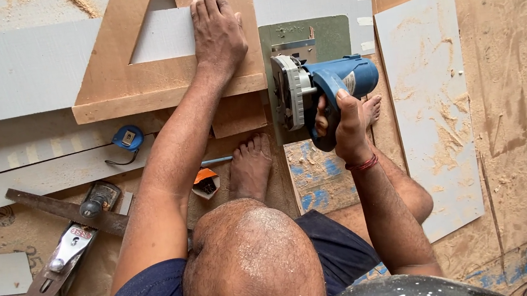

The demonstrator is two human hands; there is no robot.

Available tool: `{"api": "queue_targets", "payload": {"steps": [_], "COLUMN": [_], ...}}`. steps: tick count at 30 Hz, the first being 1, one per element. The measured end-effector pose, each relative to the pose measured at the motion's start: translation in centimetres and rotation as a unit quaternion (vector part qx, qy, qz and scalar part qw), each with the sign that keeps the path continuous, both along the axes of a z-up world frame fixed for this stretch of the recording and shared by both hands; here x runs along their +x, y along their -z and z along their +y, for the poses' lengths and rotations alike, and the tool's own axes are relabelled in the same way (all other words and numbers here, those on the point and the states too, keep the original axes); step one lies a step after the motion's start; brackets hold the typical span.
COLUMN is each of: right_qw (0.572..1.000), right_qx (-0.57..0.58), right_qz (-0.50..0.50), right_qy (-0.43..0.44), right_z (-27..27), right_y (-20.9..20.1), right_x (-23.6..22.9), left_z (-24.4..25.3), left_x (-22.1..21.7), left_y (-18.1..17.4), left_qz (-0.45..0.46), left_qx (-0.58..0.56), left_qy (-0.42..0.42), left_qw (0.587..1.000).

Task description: Measure, mark, and cut a wooden panel using a circular saw, then assemble pieces of a drawer.

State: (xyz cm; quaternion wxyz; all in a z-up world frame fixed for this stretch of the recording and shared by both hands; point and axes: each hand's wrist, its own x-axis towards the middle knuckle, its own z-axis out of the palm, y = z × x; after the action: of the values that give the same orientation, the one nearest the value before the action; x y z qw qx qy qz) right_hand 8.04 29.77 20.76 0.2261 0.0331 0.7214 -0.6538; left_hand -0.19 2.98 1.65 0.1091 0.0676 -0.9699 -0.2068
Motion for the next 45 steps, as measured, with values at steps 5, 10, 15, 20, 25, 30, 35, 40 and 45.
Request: {"api": "queue_targets", "payload": {"steps": [5, 10, 15, 20, 25, 30, 35, 40, 45], "right_qw": [0.999, 0.997, 0.998, 1.000, 0.996, 0.998, 0.999, 0.999, 0.999], "right_qx": [-0.004, -0.051, -0.032, 0.008, 0.005, -0.011, -0.027, -0.033, -0.030], "right_qz": [-0.045, -0.063, -0.046, -0.001, 0.085, 0.038, 0.009, -0.021, -0.016], "right_qy": [-0.013, -0.015, -0.011, -0.009, 0.015, 0.048, 0.043, 0.035, 0.013], "right_z": [-0.3, -0.2, -1.0, 0.2, 3.9, 4.5, 4.4, 3.2, 1.8], "right_y": [0.0, 0.8, 0.2, 1.1, 3.0, 0.5, 0.3, 0.7, 1.2], "right_x": [-0.8, -1.2, -1.4, -0.8, 2.3, 4.0, 4.1, 4.2, 3.6], "left_z": [0.0, 0.1, -0.1, -0.2, -0.2, -0.6, -0.4, -0.3, -0.5], "left_x": [-0.1, -0.1, -0.1, -0.4, 0.2, 0.5, 0.3, 0.4, 0.5], "left_y": [-0.1, -0.2, 0.3, 0.3, 0.1, -0.8, 0.5, 0.5, -0.1], "left_qz": [-0.001, 0.000, 0.002, -0.011, 0.005, 0.071, 0.009, 0.040, 0.031], "left_qx": [0.002, 0.004, -0.004, 0.005, 0.028, -0.016, -0.006, -0.023, -0.008], "left_qy": [0.001, 0.004, -0.001, 0.004, -0.008, -0.049, -0.051, -0.046, -0.039], "left_qw": [1.000, 1.000, 1.000, 1.000, 1.000, 0.996, 0.999, 0.998, 0.999]}}
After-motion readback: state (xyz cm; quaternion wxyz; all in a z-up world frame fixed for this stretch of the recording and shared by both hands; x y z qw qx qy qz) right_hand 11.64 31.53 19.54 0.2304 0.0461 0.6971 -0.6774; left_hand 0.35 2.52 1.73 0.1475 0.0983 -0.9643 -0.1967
